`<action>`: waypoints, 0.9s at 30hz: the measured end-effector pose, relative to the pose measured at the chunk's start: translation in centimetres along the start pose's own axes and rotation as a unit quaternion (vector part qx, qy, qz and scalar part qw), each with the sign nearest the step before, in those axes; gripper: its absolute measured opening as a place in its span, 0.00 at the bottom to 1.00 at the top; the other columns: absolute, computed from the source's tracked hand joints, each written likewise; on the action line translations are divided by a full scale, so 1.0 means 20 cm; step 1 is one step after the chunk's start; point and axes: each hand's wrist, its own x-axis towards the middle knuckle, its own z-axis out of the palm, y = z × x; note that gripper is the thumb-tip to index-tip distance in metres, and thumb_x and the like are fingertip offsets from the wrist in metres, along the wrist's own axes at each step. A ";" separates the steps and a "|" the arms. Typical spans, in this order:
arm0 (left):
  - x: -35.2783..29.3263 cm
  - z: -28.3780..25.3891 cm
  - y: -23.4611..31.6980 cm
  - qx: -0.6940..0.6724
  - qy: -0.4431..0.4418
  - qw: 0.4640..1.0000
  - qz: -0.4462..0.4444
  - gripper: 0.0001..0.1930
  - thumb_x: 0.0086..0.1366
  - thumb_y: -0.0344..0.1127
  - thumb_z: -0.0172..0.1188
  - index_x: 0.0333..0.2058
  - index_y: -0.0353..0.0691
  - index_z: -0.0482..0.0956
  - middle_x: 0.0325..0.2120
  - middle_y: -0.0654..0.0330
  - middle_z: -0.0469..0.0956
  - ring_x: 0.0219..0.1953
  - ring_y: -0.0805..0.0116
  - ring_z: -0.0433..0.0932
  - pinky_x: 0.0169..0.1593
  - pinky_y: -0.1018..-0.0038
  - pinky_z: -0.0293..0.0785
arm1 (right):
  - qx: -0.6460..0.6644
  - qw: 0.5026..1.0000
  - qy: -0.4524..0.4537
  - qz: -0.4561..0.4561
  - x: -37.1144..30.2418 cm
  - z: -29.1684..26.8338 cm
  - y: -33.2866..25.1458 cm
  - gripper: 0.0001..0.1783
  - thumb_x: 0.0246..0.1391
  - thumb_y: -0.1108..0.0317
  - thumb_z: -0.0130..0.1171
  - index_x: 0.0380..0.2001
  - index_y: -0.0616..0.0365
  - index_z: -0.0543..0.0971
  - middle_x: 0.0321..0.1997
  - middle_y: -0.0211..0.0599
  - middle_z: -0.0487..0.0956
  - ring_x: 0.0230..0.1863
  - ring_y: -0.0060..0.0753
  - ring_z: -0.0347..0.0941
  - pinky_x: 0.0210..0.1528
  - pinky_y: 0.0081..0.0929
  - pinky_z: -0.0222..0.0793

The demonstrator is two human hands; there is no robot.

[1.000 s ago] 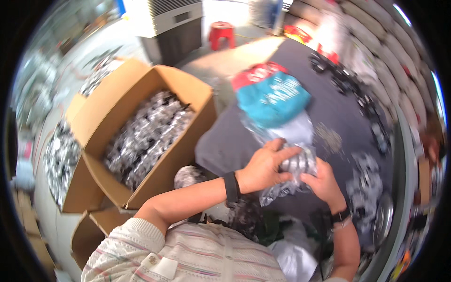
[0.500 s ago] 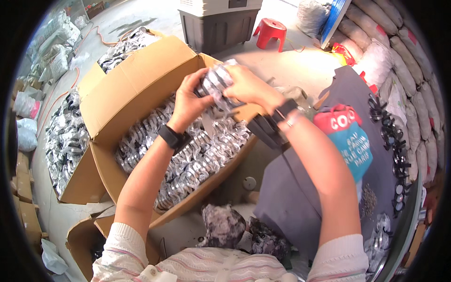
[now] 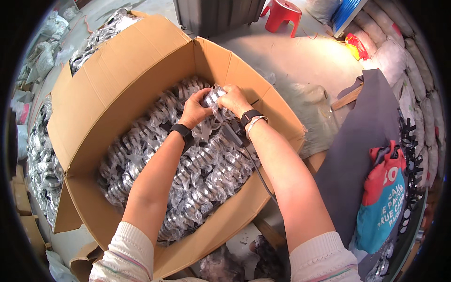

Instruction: Packing small mechanical or plastic components into plastic bags and placing them into cardboard boxes.

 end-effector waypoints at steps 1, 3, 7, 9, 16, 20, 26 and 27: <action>0.01 0.01 -0.02 0.001 -0.001 1.000 -0.003 0.34 0.38 0.26 0.69 0.50 0.41 0.74 0.43 0.57 0.76 0.43 0.70 0.75 0.48 0.75 0.71 | 0.001 1.000 -0.002 0.002 0.03 0.01 0.03 0.15 0.22 0.75 0.58 0.24 0.65 0.77 0.27 0.42 0.76 0.32 0.39 0.73 0.35 0.33 0.67; 0.03 0.05 -0.03 0.049 0.023 0.998 0.014 0.35 0.35 0.31 0.72 0.49 0.44 0.75 0.43 0.51 0.73 0.43 0.54 0.75 0.50 0.68 0.71 | 0.019 1.000 0.004 -0.007 0.07 0.00 0.11 0.14 0.22 0.74 0.59 0.22 0.64 0.77 0.25 0.40 0.77 0.29 0.37 0.73 0.31 0.32 0.67; 0.00 0.07 -0.08 0.145 0.024 0.989 0.006 0.34 0.38 0.34 0.70 0.50 0.44 0.74 0.42 0.49 0.74 0.46 0.50 0.73 0.50 0.64 0.71 | 0.010 0.999 -0.011 0.050 0.12 0.06 0.20 0.13 0.21 0.75 0.58 0.20 0.63 0.77 0.20 0.37 0.75 0.26 0.33 0.72 0.28 0.30 0.67; -0.03 0.07 -0.10 0.193 0.020 0.981 0.018 0.32 0.42 0.39 0.68 0.50 0.43 0.73 0.39 0.50 0.76 0.44 0.51 0.74 0.47 0.63 0.71 | 0.027 0.998 -0.017 0.059 0.12 0.09 0.23 0.12 0.22 0.76 0.58 0.20 0.64 0.77 0.19 0.36 0.74 0.25 0.30 0.70 0.28 0.29 0.65; -0.07 0.09 -0.11 0.377 0.042 0.922 0.074 0.29 0.48 0.46 0.67 0.50 0.49 0.73 0.36 0.57 0.74 0.43 0.56 0.73 0.44 0.53 0.66 | 0.112 0.986 -0.083 0.086 0.17 0.10 0.28 0.04 0.30 0.76 0.53 0.17 0.64 0.73 0.18 0.30 0.70 0.23 0.26 0.64 0.25 0.25 0.59; -0.06 0.11 -0.10 0.414 0.049 0.908 0.042 0.28 0.50 0.46 0.66 0.51 0.50 0.71 0.39 0.57 0.72 0.44 0.56 0.72 0.44 0.55 0.67 | 0.149 0.984 -0.072 0.064 0.19 0.14 0.31 0.12 0.29 0.75 0.54 0.25 0.65 0.73 0.23 0.32 0.71 0.26 0.28 0.65 0.27 0.25 0.60; -0.06 0.12 -0.08 0.421 0.027 0.907 0.004 0.31 0.50 0.48 0.66 0.53 0.54 0.69 0.42 0.56 0.71 0.47 0.54 0.70 0.45 0.52 0.65 | -0.017 0.992 -0.108 0.065 0.25 0.13 0.36 0.22 0.31 0.74 0.55 0.37 0.69 0.75 0.34 0.47 0.78 0.39 0.40 0.73 0.42 0.30 0.67; -0.08 0.11 -0.06 0.428 0.011 0.904 -0.009 0.33 0.49 0.49 0.66 0.54 0.54 0.67 0.42 0.56 0.71 0.47 0.54 0.69 0.45 0.52 0.65 | -0.052 0.993 -0.095 0.053 0.23 0.15 0.34 0.25 0.32 0.74 0.56 0.40 0.70 0.75 0.38 0.52 0.78 0.44 0.43 0.74 0.46 0.31 0.67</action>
